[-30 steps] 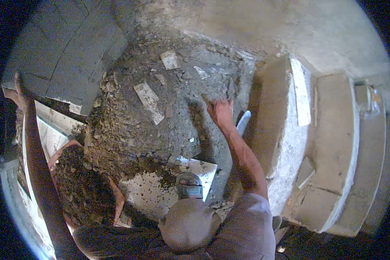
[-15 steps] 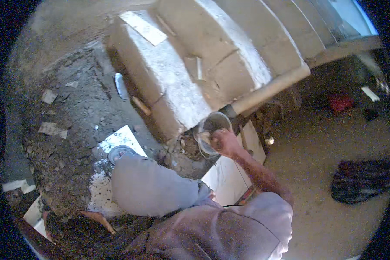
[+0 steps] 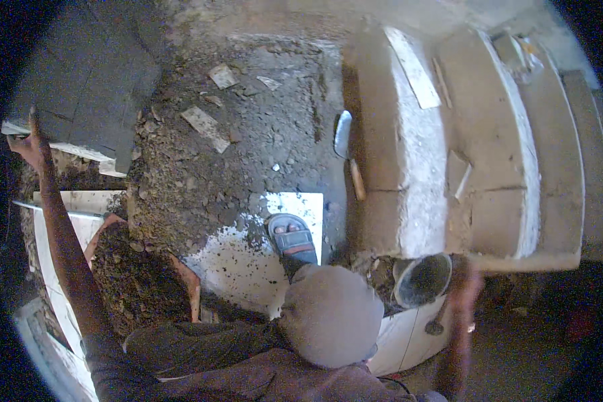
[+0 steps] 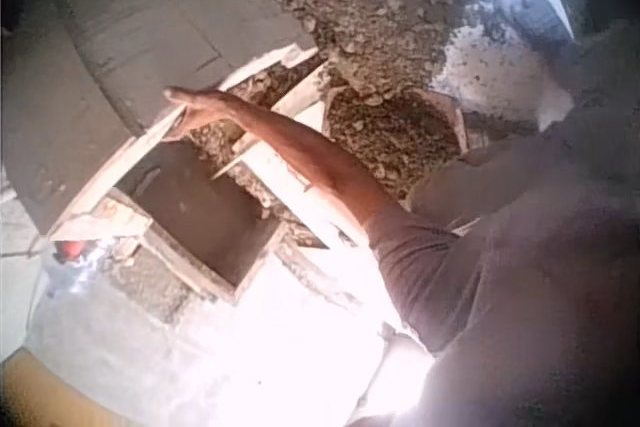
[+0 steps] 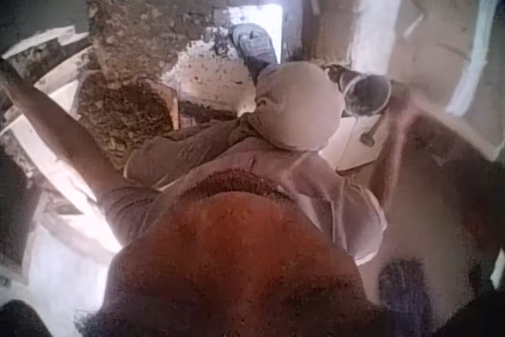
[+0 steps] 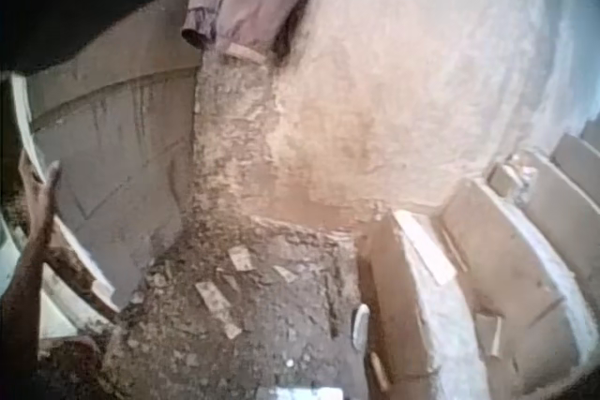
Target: The person scoops mortar into a basin with a trowel, then spreads mortar across the floor and embeds tile fragments into it using the trowel.
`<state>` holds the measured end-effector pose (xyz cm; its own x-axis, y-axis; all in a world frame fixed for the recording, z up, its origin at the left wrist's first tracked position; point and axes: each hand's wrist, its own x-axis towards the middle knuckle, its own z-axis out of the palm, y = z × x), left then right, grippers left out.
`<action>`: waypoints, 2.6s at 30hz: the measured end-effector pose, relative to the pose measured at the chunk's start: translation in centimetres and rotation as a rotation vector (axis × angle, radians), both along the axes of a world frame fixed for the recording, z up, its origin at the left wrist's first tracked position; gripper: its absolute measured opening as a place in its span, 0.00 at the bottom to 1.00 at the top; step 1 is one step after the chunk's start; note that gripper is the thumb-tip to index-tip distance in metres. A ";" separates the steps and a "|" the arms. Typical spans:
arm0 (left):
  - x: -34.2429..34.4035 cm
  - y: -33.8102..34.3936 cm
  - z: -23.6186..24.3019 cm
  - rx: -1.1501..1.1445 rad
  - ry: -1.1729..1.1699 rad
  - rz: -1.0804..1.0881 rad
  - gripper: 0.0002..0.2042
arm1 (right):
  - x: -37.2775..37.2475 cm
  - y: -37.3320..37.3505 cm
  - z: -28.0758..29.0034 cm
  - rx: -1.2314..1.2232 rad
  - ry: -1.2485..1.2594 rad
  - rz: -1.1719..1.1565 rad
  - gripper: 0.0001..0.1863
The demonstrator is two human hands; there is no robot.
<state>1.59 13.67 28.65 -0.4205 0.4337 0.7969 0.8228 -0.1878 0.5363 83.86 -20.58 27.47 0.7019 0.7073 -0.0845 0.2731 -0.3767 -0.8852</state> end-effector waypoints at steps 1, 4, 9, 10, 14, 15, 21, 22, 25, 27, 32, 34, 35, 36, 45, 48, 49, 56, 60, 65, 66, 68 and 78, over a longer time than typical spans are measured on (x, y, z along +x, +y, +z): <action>0.1 0.0 0.4 0.008 0.007 0.041 0.45 | -4.9 3.9 -3.9 -0.186 -0.165 0.305 0.14; 3.1 0.6 -0.9 0.135 -0.044 0.022 0.45 | -11.3 13.3 -11.4 -0.308 -0.664 0.927 0.29; 4.3 1.5 -1.0 0.145 -0.061 -0.105 0.31 | -7.9 22.5 -23.5 -0.390 -1.074 0.943 0.27; 0.0 1.3 -1.2 0.073 -0.028 -0.062 0.30 | -6.6 23.0 -25.9 -0.557 -0.929 0.974 0.26; -7.1 0.2 -2.2 0.018 0.048 -0.008 0.31 | -2.3 21.8 -33.4 -0.695 -0.754 1.060 0.23; -7.0 0.5 -3.0 0.025 0.007 -0.020 0.32 | -1.3 21.2 -34.5 -0.697 -0.751 1.067 0.23; -13.5 -1.4 -4.1 0.035 -0.067 0.004 0.31 | -5.1 23.0 -34.8 -0.396 -0.047 0.696 0.19; -14.0 -1.6 -4.2 0.038 -0.086 0.005 0.31 | -6.5 23.8 -33.5 -0.375 -0.135 0.684 0.19; -12.7 -1.4 -4.8 0.041 -0.140 0.002 0.30 | -11.4 28.3 -27.4 -0.382 -0.228 0.729 0.20; -11.9 -1.4 -4.5 0.045 -0.148 0.003 0.30 | -13.9 32.4 -24.4 -0.353 -0.311 0.868 0.21; -10.4 -0.5 -4.2 0.067 -0.153 -0.007 0.29 | -16.3 42.1 -25.7 -0.194 -0.736 1.063 0.21; -10.0 -0.4 -4.2 0.072 -0.149 -0.011 0.28 | -18.6 46.2 -26.1 -0.369 -0.764 1.041 0.20; -9.8 -0.2 -4.4 0.073 -0.151 -0.015 0.28 | -19.6 47.8 -26.5 -0.365 -0.815 1.066 0.20; -9.7 -0.3 -4.2 0.075 -0.147 -0.014 0.28 | -20.3 49.0 -27.1 -0.358 -0.861 1.095 0.20; -8.9 -0.1 -4.3 0.102 -0.157 -0.023 0.26 | -14.0 46.3 -21.9 -0.471 -1.149 1.566 0.23; -8.6 -0.3 -3.7 0.111 -0.154 -0.020 0.26 | -14.1 46.1 -20.8 -0.350 -1.028 1.446 0.23; -8.4 -0.1 -3.7 0.118 -0.156 -0.028 0.25 | -15.0 46.7 -20.9 -0.390 -1.027 1.316 0.22; -9.3 0.9 -4.7 0.122 -0.114 -0.049 0.23 | -17.8 54.7 -31.0 -0.304 -1.041 0.935 0.19; -7.5 0.3 -4.0 0.139 -0.097 -0.032 0.21 | -20.4 50.1 -27.0 -0.440 -1.121 1.087 0.17; -4.7 -0.1 -2.3 0.168 -0.049 -0.025 0.18 | -20.8 47.1 -23.9 -0.184 -0.856 1.321 0.18; -4.1 0.0 -1.9 0.178 -0.042 -0.033 0.18 | -21.2 48.0 -24.6 -0.176 -0.855 1.321 0.18; -2.6 2.2 -3.4 0.194 -0.070 -0.064 0.17 | -20.9 51.5 -28.0 -0.186 -0.785 1.173 0.20; -1.2 1.5 -1.9 0.222 -0.070 -0.026 0.18 | -19.2 49.5 -25.2 -0.207 -0.930 1.614 0.24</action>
